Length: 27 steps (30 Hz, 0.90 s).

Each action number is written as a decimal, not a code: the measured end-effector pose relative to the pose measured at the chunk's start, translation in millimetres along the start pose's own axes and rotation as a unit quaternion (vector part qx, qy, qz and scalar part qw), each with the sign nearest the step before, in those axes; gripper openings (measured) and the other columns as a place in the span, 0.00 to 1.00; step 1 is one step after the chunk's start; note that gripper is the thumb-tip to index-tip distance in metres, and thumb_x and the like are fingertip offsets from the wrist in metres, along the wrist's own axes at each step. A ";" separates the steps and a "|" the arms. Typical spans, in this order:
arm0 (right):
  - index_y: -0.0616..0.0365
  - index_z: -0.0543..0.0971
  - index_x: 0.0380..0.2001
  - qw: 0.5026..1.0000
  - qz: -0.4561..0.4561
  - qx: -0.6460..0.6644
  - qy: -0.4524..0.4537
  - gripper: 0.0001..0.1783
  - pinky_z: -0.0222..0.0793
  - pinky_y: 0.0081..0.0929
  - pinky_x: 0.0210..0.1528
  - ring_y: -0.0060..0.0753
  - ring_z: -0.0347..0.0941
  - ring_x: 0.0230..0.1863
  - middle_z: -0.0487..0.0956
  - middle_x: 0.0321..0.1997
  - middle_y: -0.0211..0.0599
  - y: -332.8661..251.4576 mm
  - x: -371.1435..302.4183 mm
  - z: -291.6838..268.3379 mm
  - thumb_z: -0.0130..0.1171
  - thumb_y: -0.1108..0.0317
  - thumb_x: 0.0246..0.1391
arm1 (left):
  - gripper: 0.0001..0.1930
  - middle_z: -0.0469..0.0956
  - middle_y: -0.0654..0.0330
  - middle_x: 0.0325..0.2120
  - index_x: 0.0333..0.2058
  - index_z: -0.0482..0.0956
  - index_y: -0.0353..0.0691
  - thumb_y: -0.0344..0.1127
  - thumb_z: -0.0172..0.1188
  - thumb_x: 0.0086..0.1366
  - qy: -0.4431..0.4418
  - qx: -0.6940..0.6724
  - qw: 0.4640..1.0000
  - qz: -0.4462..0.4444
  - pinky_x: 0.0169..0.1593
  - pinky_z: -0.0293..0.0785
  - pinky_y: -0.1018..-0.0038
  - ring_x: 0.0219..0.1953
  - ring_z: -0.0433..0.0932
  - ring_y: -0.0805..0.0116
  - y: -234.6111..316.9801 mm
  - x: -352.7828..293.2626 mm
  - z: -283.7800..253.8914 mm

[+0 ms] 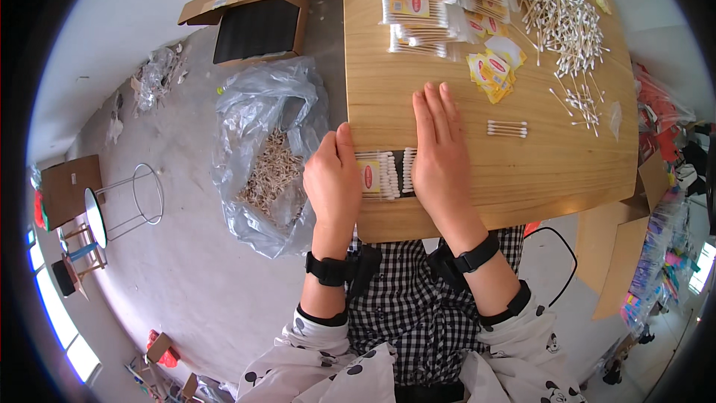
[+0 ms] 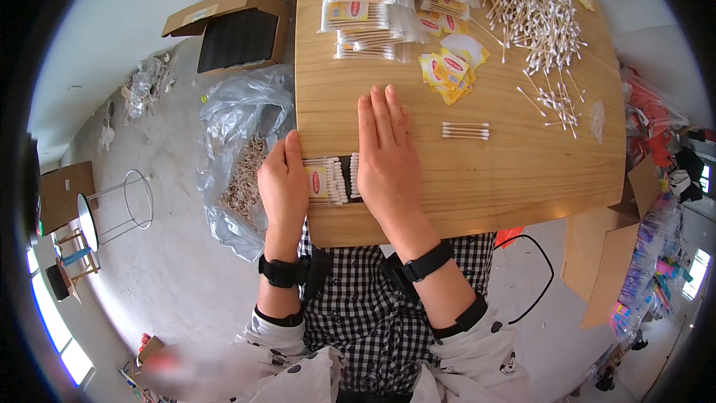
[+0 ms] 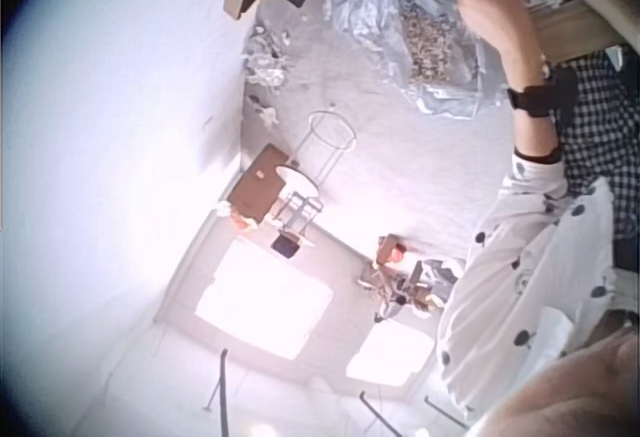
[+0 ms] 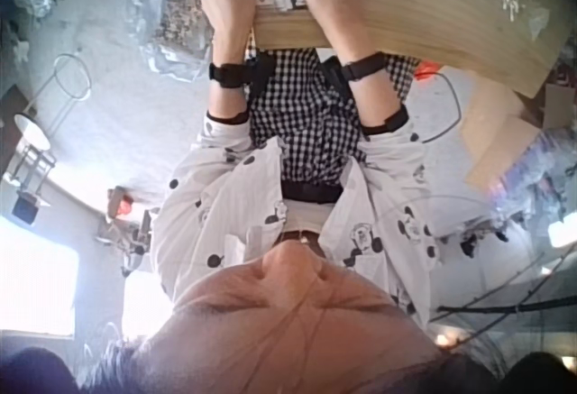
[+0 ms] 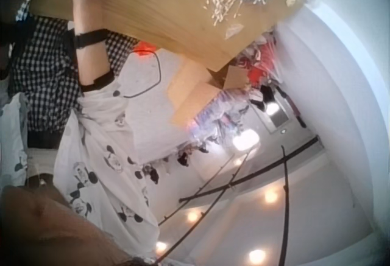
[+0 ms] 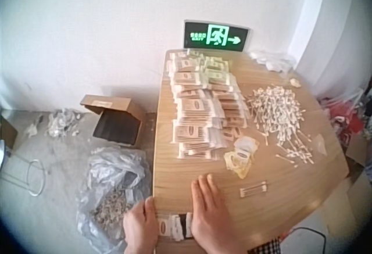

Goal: Organizing and packing cotton swabs into small plastic bags.

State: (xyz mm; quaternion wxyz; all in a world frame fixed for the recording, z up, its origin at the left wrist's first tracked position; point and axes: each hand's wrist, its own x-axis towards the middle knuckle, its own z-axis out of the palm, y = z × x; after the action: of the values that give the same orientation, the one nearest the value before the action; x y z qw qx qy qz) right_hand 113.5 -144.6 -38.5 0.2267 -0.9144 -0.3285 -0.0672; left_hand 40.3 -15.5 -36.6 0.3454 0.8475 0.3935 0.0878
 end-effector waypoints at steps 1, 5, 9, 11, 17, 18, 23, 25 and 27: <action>0.68 0.65 0.62 1.000 -0.002 -0.005 0.000 0.29 0.55 0.47 0.71 0.52 0.54 0.73 0.64 0.68 0.52 -0.4 0.3 1.0 0.49 0.81 0.55 | 0.23 0.72 0.45 0.17 0.24 0.72 0.32 0.45 0.49 0.74 -0.008 -0.047 0.999 -0.006 0.26 0.66 0.59 0.18 0.69 0.48 -2.0 0.8 0.9; 0.69 0.64 0.63 1.000 -0.008 -0.006 0.001 0.30 0.55 0.48 0.71 0.52 0.54 0.73 0.64 0.68 0.53 -3.1 1.4 2.9 0.49 0.80 0.55 | 0.23 0.70 0.44 0.17 0.25 0.73 0.30 0.44 0.47 0.75 -0.019 -0.132 0.991 -0.023 0.25 0.64 0.61 0.17 0.65 0.51 -0.6 0.8 1.2; 0.68 0.64 0.63 1.000 -0.014 0.003 -0.011 0.30 0.55 0.48 0.71 0.53 0.54 0.73 0.63 0.69 0.52 -9.0 2.2 5.8 0.49 0.80 0.55 | 0.23 0.70 0.44 0.16 0.25 0.73 0.30 0.44 0.47 0.75 -0.018 -0.134 0.990 -0.024 0.25 0.64 0.61 0.17 0.65 0.53 -2.0 -0.3 2.7; 0.68 0.64 0.63 1.000 -0.018 0.024 -0.008 0.30 0.55 0.48 0.71 0.52 0.54 0.73 0.63 0.69 0.52 -10.4 1.9 8.7 0.48 0.80 0.54 | 0.23 0.71 0.44 0.17 0.26 0.73 0.30 0.44 0.47 0.75 -0.020 -0.135 0.990 -0.018 0.26 0.64 0.61 0.18 0.65 0.53 0.7 -0.2 0.8; 0.67 0.64 0.64 0.999 -0.013 0.046 -0.017 0.30 0.55 0.46 0.72 0.51 0.52 0.74 0.63 0.70 0.50 -14.1 2.5 7.6 0.47 0.81 0.55 | 0.22 0.72 0.44 0.18 0.27 0.74 0.32 0.43 0.47 0.75 -0.017 -0.114 0.993 -0.015 0.26 0.66 0.60 0.19 0.68 0.48 4.0 -0.5 -1.2; 0.67 0.64 0.64 0.999 -0.014 0.046 -0.018 0.30 0.55 0.46 0.72 0.51 0.52 0.74 0.63 0.70 0.50 -15.0 2.6 7.3 0.47 0.81 0.55 | 0.22 0.72 0.44 0.18 0.27 0.74 0.32 0.43 0.47 0.75 -0.016 -0.114 0.993 -0.016 0.26 0.66 0.60 0.19 0.68 0.48 3.3 -0.7 -0.9; 0.67 0.64 0.63 0.998 -0.005 0.054 -0.019 0.29 0.55 0.46 0.72 0.51 0.53 0.73 0.64 0.69 0.51 -17.8 2.0 6.0 0.46 0.81 0.56 | 0.21 0.73 0.45 0.18 0.25 0.73 0.34 0.42 0.48 0.74 0.000 -0.066 0.998 0.004 0.25 0.67 0.58 0.20 0.72 0.44 3.5 -1.2 0.7; 0.67 0.65 0.63 0.998 -0.008 0.059 -0.019 0.29 0.55 0.46 0.72 0.52 0.53 0.73 0.64 0.69 0.51 -20.2 2.3 5.7 0.46 0.81 0.56 | 0.21 0.74 0.45 0.18 0.24 0.73 0.34 0.42 0.48 0.74 0.006 -0.055 0.998 0.007 0.25 0.68 0.57 0.20 0.73 0.44 3.5 -1.7 -0.2; 0.67 0.65 0.63 0.998 -0.010 0.063 -0.020 0.28 0.55 0.46 0.72 0.52 0.53 0.73 0.64 0.68 0.51 -22.2 2.6 6.2 0.46 0.81 0.56 | 0.20 0.74 0.46 0.18 0.24 0.73 0.34 0.41 0.48 0.74 0.011 -0.044 0.999 0.010 0.25 0.68 0.57 0.20 0.74 0.44 3.7 -2.3 0.0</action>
State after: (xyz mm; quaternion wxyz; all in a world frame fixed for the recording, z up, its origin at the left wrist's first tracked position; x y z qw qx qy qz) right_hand 101.3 -125.1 -35.1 0.2764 -0.8963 -0.3455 -0.0301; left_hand 41.0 -18.9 -33.9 0.3766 0.8345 0.3847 0.1178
